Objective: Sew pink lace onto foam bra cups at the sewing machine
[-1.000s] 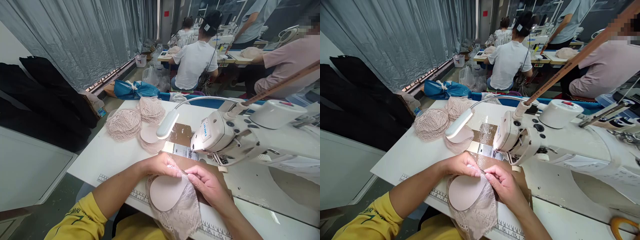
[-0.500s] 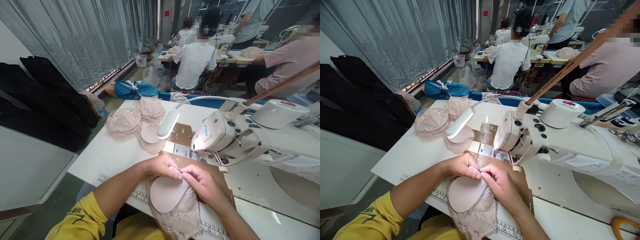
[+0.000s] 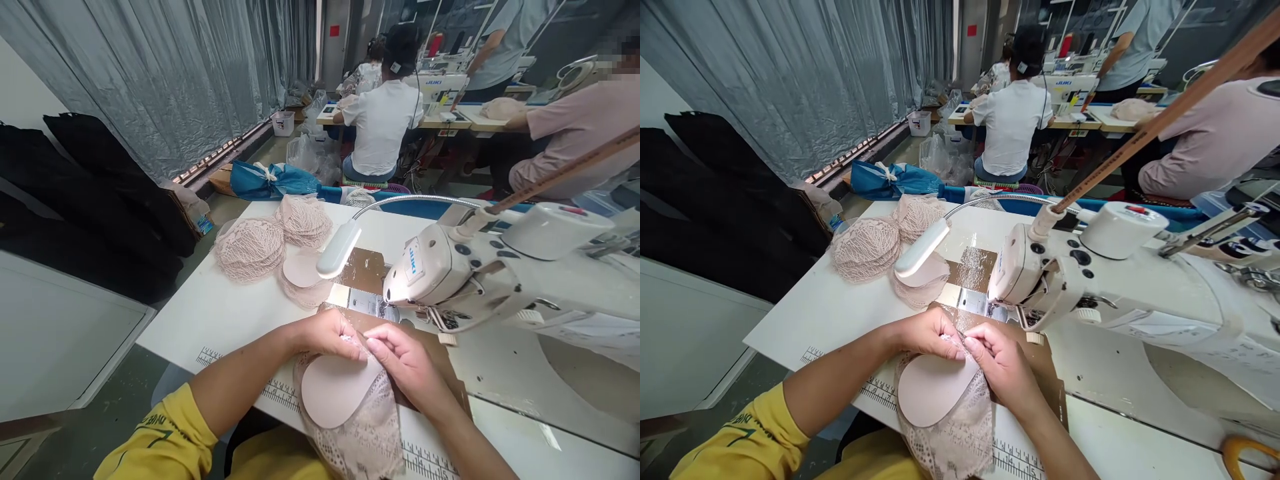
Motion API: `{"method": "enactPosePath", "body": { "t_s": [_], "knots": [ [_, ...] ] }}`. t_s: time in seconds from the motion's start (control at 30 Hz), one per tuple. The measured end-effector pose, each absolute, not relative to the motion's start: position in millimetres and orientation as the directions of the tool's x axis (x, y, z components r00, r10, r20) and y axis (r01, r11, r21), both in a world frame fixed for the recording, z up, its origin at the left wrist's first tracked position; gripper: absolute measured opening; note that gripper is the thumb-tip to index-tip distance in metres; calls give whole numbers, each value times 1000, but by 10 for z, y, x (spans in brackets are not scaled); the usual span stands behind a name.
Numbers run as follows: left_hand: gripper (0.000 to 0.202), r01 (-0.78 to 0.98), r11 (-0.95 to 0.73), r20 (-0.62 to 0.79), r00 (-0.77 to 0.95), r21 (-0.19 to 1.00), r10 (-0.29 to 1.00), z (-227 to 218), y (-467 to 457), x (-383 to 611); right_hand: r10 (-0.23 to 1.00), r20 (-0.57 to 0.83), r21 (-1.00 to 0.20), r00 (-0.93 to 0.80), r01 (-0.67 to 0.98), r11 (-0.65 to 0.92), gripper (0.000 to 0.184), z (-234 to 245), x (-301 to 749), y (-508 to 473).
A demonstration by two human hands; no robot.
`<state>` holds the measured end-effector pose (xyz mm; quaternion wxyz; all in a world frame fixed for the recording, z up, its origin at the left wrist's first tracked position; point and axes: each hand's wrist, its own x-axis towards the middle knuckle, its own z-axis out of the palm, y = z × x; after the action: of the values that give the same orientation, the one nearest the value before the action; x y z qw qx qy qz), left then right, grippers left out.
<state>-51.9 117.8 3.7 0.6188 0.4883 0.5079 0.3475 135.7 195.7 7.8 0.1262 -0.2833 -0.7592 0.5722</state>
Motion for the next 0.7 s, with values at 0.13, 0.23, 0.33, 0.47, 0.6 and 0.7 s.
{"method": "enactPosePath", "body": {
  "t_s": [0.13,0.23,0.33,0.47,0.6,0.7],
  "knots": [
    [34,85,253,-267,272,964,925,40,1179,-558,572,-218,-952,-791,301,54,41,53,1336,1952],
    [29,186,214,-270,364,959,891,72,1165,-694,516,-257,-900,-817,397,179,25,102,1356,1973],
    [24,297,169,-268,336,940,903,92,1143,-818,523,-201,-852,-828,411,323,29,130,1389,2000],
    [21,338,101,-188,236,936,953,112,1134,-745,537,-148,-906,-831,331,264,28,119,1346,1968],
    [19,418,12,-69,122,908,990,275,1082,-578,547,-179,-913,-817,346,217,34,99,1304,1908],
    [11,512,25,-9,-34,858,999,454,959,-613,545,-151,-928,-824,309,209,36,101,1339,1899]
  ]
}}
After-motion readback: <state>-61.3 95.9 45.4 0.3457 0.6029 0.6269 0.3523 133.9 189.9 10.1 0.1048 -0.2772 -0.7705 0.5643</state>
